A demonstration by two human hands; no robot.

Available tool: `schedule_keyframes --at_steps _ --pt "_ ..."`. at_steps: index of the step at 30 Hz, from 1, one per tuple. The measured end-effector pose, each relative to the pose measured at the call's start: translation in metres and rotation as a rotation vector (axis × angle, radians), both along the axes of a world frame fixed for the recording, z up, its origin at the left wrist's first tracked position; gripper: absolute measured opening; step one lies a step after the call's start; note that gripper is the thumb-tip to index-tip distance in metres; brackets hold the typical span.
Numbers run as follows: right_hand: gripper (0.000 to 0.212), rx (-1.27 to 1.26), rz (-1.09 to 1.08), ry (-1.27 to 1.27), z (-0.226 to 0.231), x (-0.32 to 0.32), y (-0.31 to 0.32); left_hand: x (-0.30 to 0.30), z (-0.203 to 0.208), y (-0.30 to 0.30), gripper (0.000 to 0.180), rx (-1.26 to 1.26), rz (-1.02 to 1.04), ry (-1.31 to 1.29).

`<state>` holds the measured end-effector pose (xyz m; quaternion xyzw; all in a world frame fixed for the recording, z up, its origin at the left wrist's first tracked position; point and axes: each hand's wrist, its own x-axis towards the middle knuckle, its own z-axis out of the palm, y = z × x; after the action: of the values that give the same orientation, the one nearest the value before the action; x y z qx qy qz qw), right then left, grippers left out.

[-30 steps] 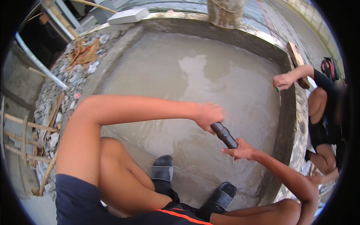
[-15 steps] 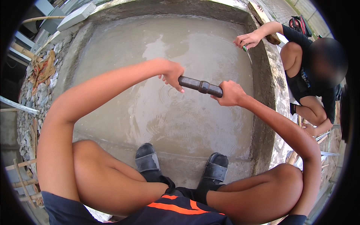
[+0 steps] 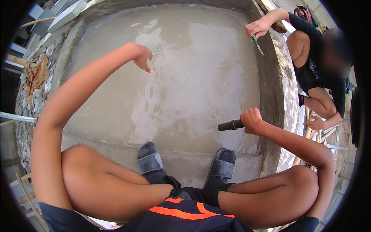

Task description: The person uses a cylindrical tool to smooth the surface of wet concrete inside a square structure. The person moves the tool across the surface by hand, occasionally lifting it and re-placing it to work on different sections.

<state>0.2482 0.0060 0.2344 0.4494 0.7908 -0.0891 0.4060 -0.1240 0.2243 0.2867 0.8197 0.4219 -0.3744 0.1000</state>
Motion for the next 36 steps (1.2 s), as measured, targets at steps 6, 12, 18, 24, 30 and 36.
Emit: schedule_keyframes --at_steps 6,12,18,24,30,36 --pt "0.021 -0.132 -0.071 0.028 -0.012 0.007 0.000 -0.024 -0.025 -0.008 0.067 -0.034 -0.026 -0.020" --pt "0.040 -0.089 -0.103 0.136 -0.013 0.006 0.022 -0.011 -0.022 -0.017 0.046 -0.082 -0.030 0.091" --pt "0.068 -0.053 -0.264 0.206 0.021 -0.015 0.035 0.003 -0.053 -0.032 0.051 0.047 -0.347 -0.322" --pt "0.070 -0.107 -0.370 0.499 0.032 -0.066 0.038 0.041 -0.031 -0.093 0.083 -0.418 -0.129 -0.560" --pt "0.069 -0.130 -0.456 0.743 0.037 -0.084 0.027 0.071 -0.023 -0.119 0.074 -0.537 -0.138 -0.587" --pt "0.068 -0.100 -0.386 0.797 0.032 -0.079 0.019 0.069 -0.019 -0.118 0.037 -0.464 -0.087 -0.437"
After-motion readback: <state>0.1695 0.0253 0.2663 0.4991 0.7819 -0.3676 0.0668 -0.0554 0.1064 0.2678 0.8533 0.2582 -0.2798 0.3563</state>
